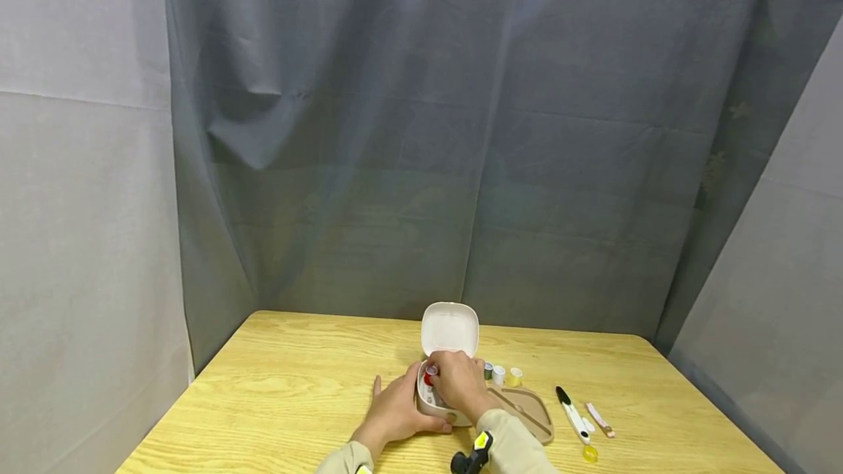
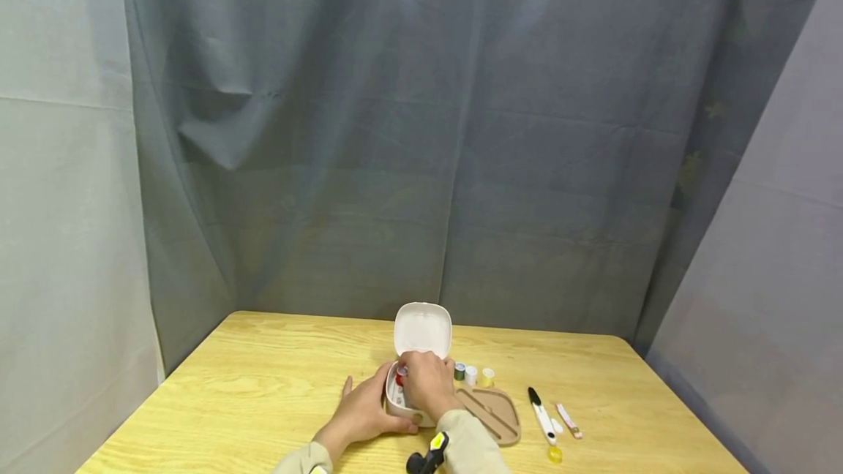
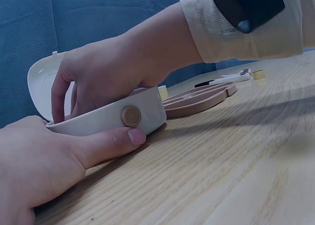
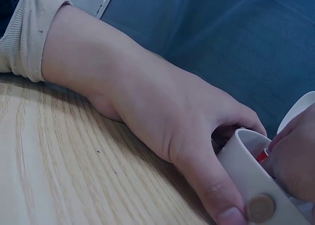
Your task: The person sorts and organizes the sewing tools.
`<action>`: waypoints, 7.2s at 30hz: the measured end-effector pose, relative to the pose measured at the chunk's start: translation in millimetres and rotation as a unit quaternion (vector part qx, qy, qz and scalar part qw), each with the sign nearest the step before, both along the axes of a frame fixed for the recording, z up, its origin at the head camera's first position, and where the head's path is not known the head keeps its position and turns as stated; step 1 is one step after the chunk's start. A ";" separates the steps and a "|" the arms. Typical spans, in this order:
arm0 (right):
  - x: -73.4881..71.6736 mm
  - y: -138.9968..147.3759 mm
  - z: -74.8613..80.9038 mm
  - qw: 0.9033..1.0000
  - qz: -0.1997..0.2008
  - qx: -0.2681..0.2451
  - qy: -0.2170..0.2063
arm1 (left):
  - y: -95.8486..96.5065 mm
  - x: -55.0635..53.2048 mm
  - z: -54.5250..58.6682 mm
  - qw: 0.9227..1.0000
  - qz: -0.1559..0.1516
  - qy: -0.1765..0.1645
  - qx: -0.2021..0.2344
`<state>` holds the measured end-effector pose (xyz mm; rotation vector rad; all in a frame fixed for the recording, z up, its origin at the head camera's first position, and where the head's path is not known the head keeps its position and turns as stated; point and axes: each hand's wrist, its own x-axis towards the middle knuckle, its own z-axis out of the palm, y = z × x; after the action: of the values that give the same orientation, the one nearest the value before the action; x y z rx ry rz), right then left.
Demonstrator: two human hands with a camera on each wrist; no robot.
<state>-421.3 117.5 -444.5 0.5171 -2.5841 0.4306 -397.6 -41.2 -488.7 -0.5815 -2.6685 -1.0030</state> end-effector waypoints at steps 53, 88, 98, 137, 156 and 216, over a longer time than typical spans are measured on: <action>7.6 46.6 18.0 0.998 -0.015 -0.066 -0.009 | -0.2 1.2 -1.9 1.000 0.008 -0.003 -0.001; 3.9 138.4 -7.5 0.990 -0.104 -0.092 -0.020 | -1.6 -0.6 -4.3 1.000 0.000 -0.002 0.007; 4.4 148.0 -15.0 0.989 -0.118 -0.083 -0.046 | -0.8 0.8 -3.9 1.000 -0.003 -0.002 0.008; 0.7 138.4 -21.6 0.986 -0.147 -0.064 -0.040 | 1.2 4.9 1.2 1.000 -0.002 0.005 0.008; 7.5 137.1 -5.1 0.987 -0.139 -0.074 -0.006 | 0.4 3.3 -0.7 1.000 -0.005 0.008 0.010; 9.4 70.3 10.9 0.994 -0.051 -0.088 0.043 | -0.2 2.2 -3.0 1.000 -0.002 0.016 0.004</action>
<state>-411.9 187.8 -433.6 0.3323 -2.4490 0.5808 -395.4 -41.5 -491.7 -0.5955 -2.6354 -0.9973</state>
